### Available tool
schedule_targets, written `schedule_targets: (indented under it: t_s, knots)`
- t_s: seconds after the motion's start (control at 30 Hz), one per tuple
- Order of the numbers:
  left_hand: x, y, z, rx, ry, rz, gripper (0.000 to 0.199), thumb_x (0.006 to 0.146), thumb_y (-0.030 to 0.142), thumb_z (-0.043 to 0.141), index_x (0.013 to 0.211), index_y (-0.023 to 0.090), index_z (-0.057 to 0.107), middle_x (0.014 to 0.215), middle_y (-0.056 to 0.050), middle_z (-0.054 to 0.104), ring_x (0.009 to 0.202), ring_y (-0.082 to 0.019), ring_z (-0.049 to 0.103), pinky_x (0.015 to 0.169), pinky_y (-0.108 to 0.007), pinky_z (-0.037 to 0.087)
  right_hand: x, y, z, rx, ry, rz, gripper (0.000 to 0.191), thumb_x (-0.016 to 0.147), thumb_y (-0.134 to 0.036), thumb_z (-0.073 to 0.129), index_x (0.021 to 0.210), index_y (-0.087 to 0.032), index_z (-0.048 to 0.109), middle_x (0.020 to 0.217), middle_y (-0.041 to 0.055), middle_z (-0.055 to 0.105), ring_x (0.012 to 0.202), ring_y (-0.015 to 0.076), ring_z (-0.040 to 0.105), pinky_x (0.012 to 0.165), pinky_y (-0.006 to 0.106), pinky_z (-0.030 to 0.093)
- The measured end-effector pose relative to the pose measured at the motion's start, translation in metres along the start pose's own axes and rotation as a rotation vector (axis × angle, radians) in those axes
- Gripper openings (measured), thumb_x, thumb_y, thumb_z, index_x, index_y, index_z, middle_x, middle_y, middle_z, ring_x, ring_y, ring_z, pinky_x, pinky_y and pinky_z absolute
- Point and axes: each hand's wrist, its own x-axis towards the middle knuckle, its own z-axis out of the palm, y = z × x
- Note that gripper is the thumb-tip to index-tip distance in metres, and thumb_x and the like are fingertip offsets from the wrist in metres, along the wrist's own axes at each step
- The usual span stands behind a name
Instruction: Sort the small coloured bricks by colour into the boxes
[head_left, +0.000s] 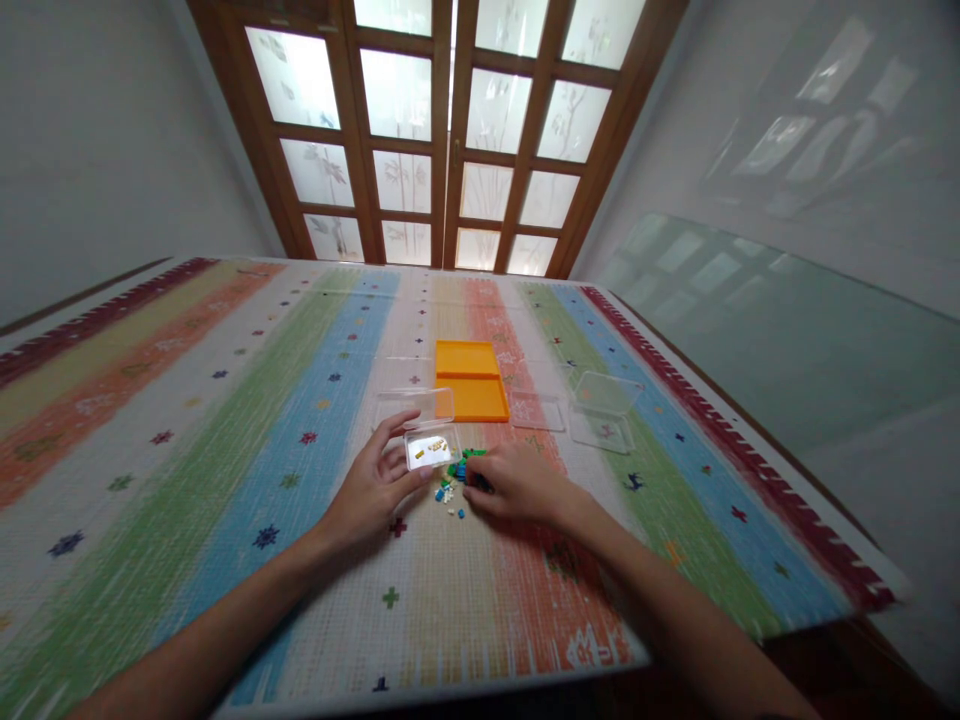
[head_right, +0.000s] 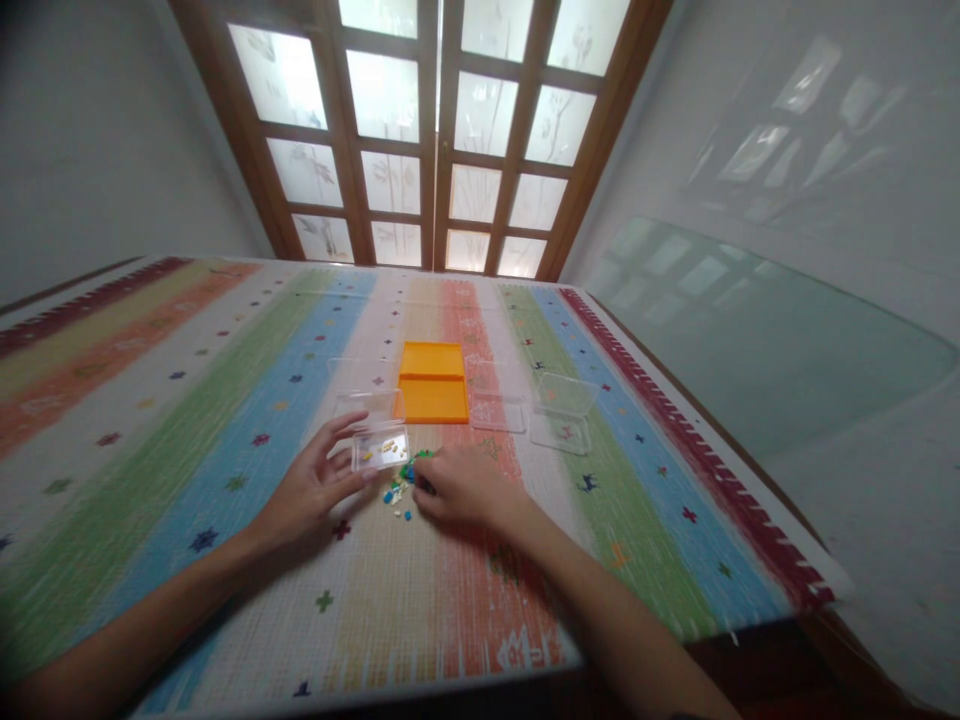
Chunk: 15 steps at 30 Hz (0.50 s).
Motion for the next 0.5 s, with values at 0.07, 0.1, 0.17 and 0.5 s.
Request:
schedule_targets:
  t_s: [0.07, 0.1, 0.17, 0.5]
  knots:
    - [0.0004, 0.0003, 0.0000, -0.008, 0.004, -0.003, 0.070, 0.075, 0.028, 0.083, 0.137, 0.031, 0.051, 0.141, -0.009, 0.057, 0.116, -0.025, 0.068, 0.105, -0.041, 0.054, 0.0000, -0.0004, 0.0001, -0.004, -0.006, 0.027, 0.015, 0.090, -0.025, 0.062, 0.090, -0.016, 0.074, 0.078, 0.0066, 0.074, 0.062, 0.0138, 0.056, 0.055, 0.027, 0.024]
    - [0.0004, 0.0007, 0.0001, -0.008, 0.007, -0.004, 0.070, 0.075, 0.029, 0.083, 0.137, 0.031, 0.051, 0.140, -0.008, 0.057, 0.116, -0.026, 0.068, 0.104, -0.040, 0.054, 0.0000, -0.0005, 0.0005, -0.006, -0.012, 0.035, 0.014, 0.089, -0.025, 0.062, 0.091, -0.017, 0.074, 0.079, 0.0065, 0.074, 0.062, 0.0140, 0.057, 0.055, 0.027, 0.024]
    - [0.0002, 0.0020, 0.0004, -0.004, 0.011, -0.012, 0.070, 0.076, 0.029, 0.083, 0.138, 0.031, 0.051, 0.140, -0.009, 0.058, 0.117, -0.026, 0.068, 0.103, -0.040, 0.055, 0.0003, -0.0005, 0.0016, -0.018, -0.020, 0.043, 0.015, 0.089, -0.024, 0.061, 0.093, -0.017, 0.073, 0.081, 0.0065, 0.075, 0.063, 0.0140, 0.058, 0.055, 0.028, 0.024]
    - [-0.0036, 0.0061, 0.0031, -0.040, -0.016, -0.090, 0.081, 0.074, 0.031, 0.085, 0.146, 0.025, 0.046, 0.137, -0.015, 0.065, 0.120, -0.031, 0.067, 0.104, -0.044, 0.054, 0.0000, -0.0012, 0.0053, -0.158, 0.019, -0.012, 0.018, 0.093, -0.023, 0.053, 0.092, -0.015, 0.069, 0.078, 0.0077, 0.072, 0.061, 0.0146, 0.056, 0.055, 0.030, 0.019]
